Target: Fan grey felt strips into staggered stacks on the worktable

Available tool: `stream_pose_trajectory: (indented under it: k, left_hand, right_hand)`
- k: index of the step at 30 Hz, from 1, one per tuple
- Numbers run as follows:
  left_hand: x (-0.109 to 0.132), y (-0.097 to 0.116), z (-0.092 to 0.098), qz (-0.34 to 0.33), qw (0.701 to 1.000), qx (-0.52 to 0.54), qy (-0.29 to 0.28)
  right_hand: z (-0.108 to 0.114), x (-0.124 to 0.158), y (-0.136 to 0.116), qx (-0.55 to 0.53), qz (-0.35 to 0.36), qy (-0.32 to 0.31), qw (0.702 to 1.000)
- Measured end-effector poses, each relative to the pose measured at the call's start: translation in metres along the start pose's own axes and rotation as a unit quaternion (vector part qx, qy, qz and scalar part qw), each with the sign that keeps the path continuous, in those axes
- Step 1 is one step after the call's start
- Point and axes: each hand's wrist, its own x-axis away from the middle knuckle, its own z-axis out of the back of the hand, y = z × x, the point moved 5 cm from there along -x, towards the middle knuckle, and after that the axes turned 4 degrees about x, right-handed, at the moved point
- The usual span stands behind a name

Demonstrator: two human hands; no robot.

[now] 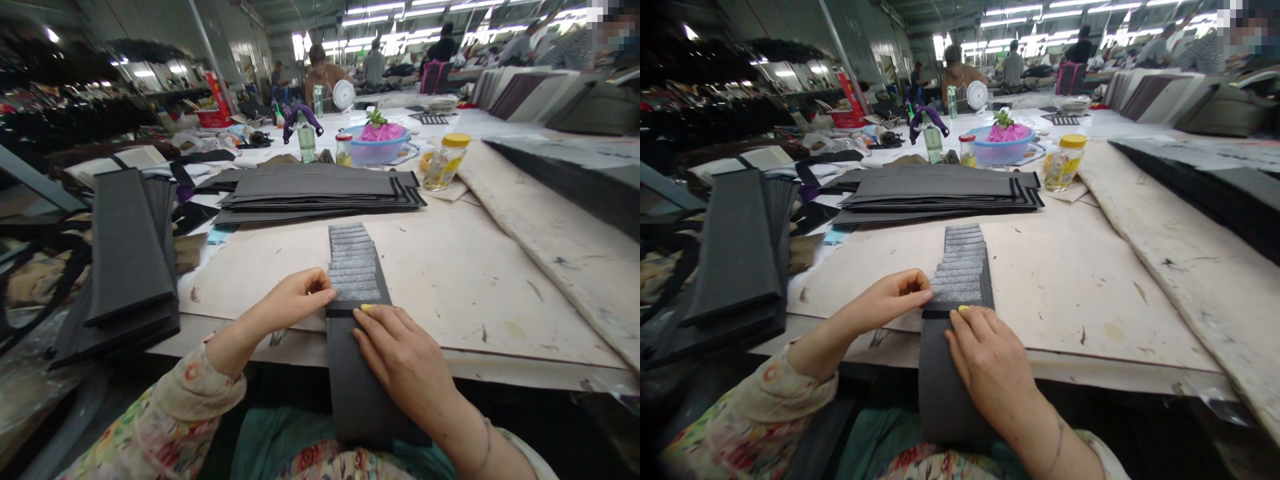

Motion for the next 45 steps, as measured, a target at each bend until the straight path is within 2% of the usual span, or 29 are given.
stream_pose_trajectory:
  k: [3,5,8,11,17,26,32,37,45]
  left_hand:
    - [0.000,0.003,0.000,0.033,0.998,0.044,-0.021]
    - [-0.001,0.007,0.001,0.034,0.999,0.016,-0.026]
    - [-0.005,0.018,-0.003,0.000,0.996,-0.065,-0.055]
    - [-0.011,0.030,-0.015,-0.051,0.987,-0.121,-0.093]
    - [-0.025,0.043,-0.038,-0.124,0.969,-0.167,-0.130]
    - [-0.020,0.044,-0.039,-0.157,0.944,-0.273,-0.096]
    - [-0.013,0.045,-0.047,-0.184,0.925,-0.324,-0.078]
    - [-0.005,0.041,-0.054,-0.215,0.902,-0.366,-0.077]
    - [0.001,0.040,-0.058,-0.223,0.893,-0.382,-0.088]
  right_hand:
    - [0.000,0.000,0.000,-0.001,-0.003,0.001,1.000]
    - [0.000,0.000,0.000,-0.002,-0.002,0.004,1.000]
    - [0.000,0.001,0.000,-0.002,0.002,0.008,1.000]
    - [0.000,0.000,0.000,0.000,0.005,0.011,1.000]
    - [0.002,-0.001,-0.001,0.000,-0.005,0.006,1.000]
    - [0.004,0.002,-0.001,-0.010,-0.008,0.013,1.000]
    - [0.005,0.005,0.000,-0.019,-0.011,0.024,0.999]
    - [0.004,0.006,0.001,-0.029,-0.012,0.023,0.999]
    - [0.001,0.009,0.005,-0.065,-0.003,0.019,0.998]
